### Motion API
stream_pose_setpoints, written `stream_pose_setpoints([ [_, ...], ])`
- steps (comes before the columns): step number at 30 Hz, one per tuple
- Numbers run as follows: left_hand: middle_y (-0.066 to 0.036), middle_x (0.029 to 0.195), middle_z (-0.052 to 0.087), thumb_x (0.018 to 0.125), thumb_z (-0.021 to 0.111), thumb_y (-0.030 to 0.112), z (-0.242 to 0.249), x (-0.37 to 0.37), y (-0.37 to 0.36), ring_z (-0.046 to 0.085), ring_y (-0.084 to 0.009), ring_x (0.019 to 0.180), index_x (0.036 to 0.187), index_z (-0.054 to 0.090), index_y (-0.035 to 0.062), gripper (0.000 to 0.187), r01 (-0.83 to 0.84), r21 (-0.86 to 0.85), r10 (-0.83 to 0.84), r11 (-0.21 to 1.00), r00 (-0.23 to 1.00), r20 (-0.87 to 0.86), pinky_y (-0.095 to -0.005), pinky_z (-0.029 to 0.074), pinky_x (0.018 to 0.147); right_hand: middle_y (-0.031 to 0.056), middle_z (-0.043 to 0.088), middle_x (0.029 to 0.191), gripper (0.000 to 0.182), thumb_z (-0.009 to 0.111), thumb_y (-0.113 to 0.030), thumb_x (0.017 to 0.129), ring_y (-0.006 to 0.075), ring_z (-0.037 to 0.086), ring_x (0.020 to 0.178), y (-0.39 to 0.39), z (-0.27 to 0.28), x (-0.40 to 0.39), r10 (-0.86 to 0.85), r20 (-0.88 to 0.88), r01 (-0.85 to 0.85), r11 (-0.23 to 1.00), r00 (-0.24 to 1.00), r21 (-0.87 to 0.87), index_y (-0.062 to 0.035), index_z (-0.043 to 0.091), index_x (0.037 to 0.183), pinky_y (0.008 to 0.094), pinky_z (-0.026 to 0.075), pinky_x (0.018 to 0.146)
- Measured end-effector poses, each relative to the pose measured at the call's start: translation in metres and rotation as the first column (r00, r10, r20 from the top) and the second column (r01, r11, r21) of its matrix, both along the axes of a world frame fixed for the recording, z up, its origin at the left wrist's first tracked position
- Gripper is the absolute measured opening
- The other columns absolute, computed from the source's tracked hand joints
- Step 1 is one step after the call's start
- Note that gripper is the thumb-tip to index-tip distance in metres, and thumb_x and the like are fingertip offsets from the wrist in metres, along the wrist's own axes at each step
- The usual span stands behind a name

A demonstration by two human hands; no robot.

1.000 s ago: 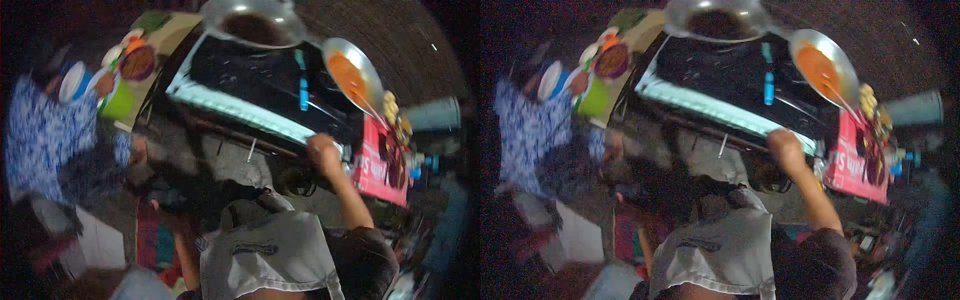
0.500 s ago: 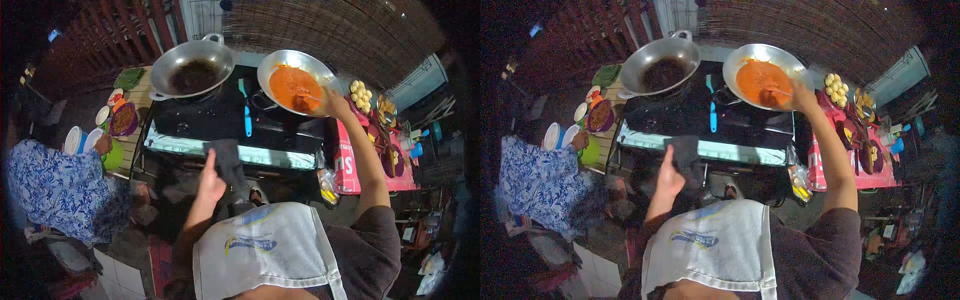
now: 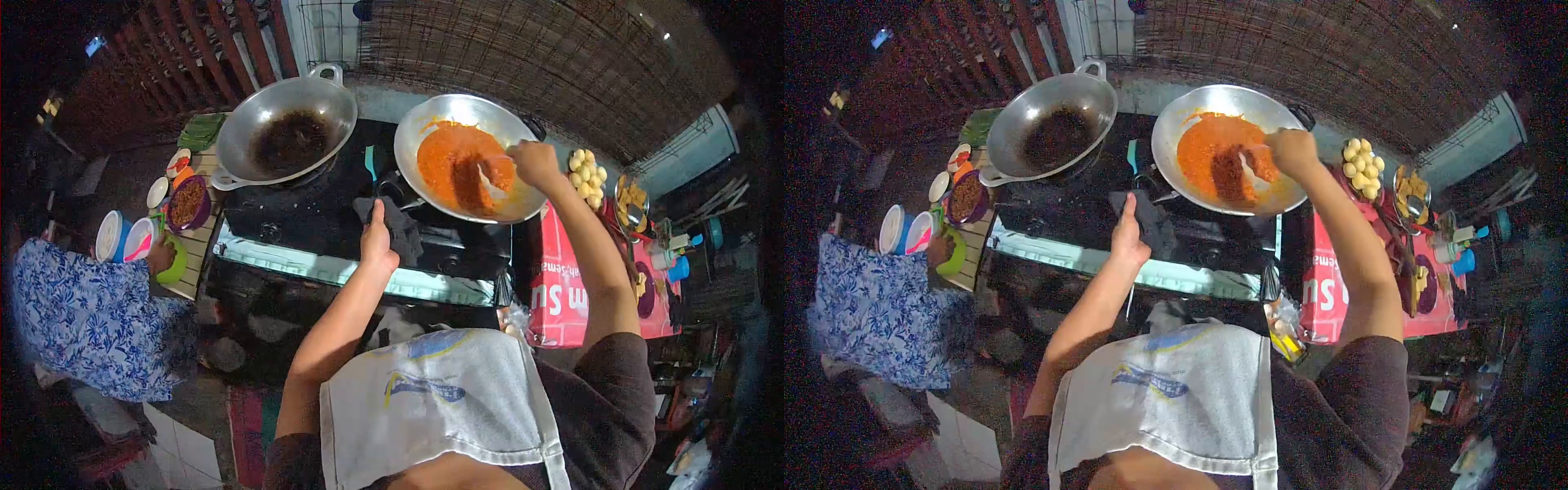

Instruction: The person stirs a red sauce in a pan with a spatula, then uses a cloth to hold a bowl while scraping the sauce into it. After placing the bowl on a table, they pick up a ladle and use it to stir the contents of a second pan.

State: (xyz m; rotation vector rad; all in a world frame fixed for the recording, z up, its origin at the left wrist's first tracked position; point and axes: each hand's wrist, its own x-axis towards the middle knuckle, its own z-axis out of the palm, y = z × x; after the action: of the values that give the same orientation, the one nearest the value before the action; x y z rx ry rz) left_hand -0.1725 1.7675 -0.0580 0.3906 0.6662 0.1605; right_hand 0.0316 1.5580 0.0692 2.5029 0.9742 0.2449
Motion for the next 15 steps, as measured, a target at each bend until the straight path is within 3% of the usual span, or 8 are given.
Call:
stream_pose_setpoints([
  [3, -0.008, 0.103, 0.055, 0.081, 0.057, 0.037, 0.001, 0.006, 0.000, 0.055, -0.0241, 0.092, 0.108, 0.049, 0.0082, 0.041, -0.035, 0.054, 0.032, 0.998, 0.998, 0.047, -0.0406, 0.047, 0.078, 0.0065, 0.063, 0.081, 0.017, 0.050, -0.015, 0.073, 0.0250, 0.062, 0.075, 0.008, 0.010, -0.016, 0.065, 0.016, -0.066, 0.993, 0.998, 0.100, -0.0188, 0.064, 0.081, 0.0375, 0.049, 0.061],
  [5, -0.007, 0.100, 0.055, 0.080, 0.059, 0.034, 0.007, 0.006, 0.000, 0.056, -0.0237, 0.088, 0.108, 0.049, 0.0082, 0.039, -0.066, 0.057, 0.066, 0.996, 0.998, 0.008, -0.0402, 0.048, 0.074, 0.0091, 0.063, 0.080, 0.014, 0.051, -0.013, 0.072, 0.0255, 0.062, 0.073, -0.001, 0.029, -0.031, 0.188, -0.102, -0.171, 0.973, 0.977, 0.154, -0.0145, 0.064, 0.080, 0.0370, 0.049, 0.059],
  [6, -0.007, 0.100, 0.055, 0.080, 0.059, 0.034, 0.004, 0.008, 0.002, 0.056, -0.0237, 0.088, 0.108, 0.049, 0.0082, 0.039, -0.069, 0.055, 0.069, 0.996, 0.998, 0.001, -0.0402, 0.048, 0.074, 0.0091, 0.063, 0.080, 0.014, 0.051, -0.013, 0.072, 0.0255, 0.062, 0.073, -0.003, 0.032, -0.029, 0.191, -0.108, -0.173, 0.973, 0.976, 0.153, -0.0145, 0.064, 0.080, 0.0370, 0.049, 0.059],
  [8, -0.007, 0.099, 0.055, 0.080, 0.061, 0.032, 0.001, 0.012, 0.004, 0.056, -0.0233, 0.086, 0.106, 0.049, 0.0088, 0.037, -0.073, 0.037, 0.072, 0.997, 0.997, 0.007, -0.0393, 0.049, 0.071, 0.0097, 0.062, 0.080, 0.015, 0.052, -0.013, 0.072, 0.0253, 0.062, 0.074, -0.005, 0.035, -0.021, 0.046, -0.094, -0.050, 0.998, 0.994, -0.043, -0.0136, 0.064, 0.080, 0.0371, 0.049, 0.059],
  [12, -0.006, 0.097, 0.055, 0.079, 0.061, 0.031, -0.004, 0.016, 0.007, 0.057, -0.0230, 0.085, 0.106, 0.050, 0.0094, 0.036, -0.077, 0.043, 0.077, 0.996, 0.997, 0.001, -0.0389, 0.050, 0.070, 0.0082, 0.062, 0.075, 0.015, 0.050, -0.015, 0.074, 0.0244, 0.063, 0.072, 0.016, -0.008, 0.008, -0.002, 0.061, -0.001, 0.998, 0.998, 0.057, -0.0157, 0.064, 0.080, 0.0373, 0.049, 0.059],
  [15, -0.006, 0.097, 0.055, 0.079, 0.062, 0.031, -0.009, 0.019, 0.011, 0.057, -0.0229, 0.084, 0.106, 0.050, 0.0091, 0.037, -0.063, 0.044, 0.062, 0.997, 0.998, 0.007, -0.0395, 0.049, 0.070, 0.0087, 0.062, 0.072, 0.015, 0.050, -0.015, 0.076, 0.0248, 0.063, 0.069, 0.031, 0.007, -0.014, 0.086, -0.043, -0.082, 0.993, 0.995, 0.083, -0.0137, 0.064, 0.080, 0.0376, 0.049, 0.058],
])
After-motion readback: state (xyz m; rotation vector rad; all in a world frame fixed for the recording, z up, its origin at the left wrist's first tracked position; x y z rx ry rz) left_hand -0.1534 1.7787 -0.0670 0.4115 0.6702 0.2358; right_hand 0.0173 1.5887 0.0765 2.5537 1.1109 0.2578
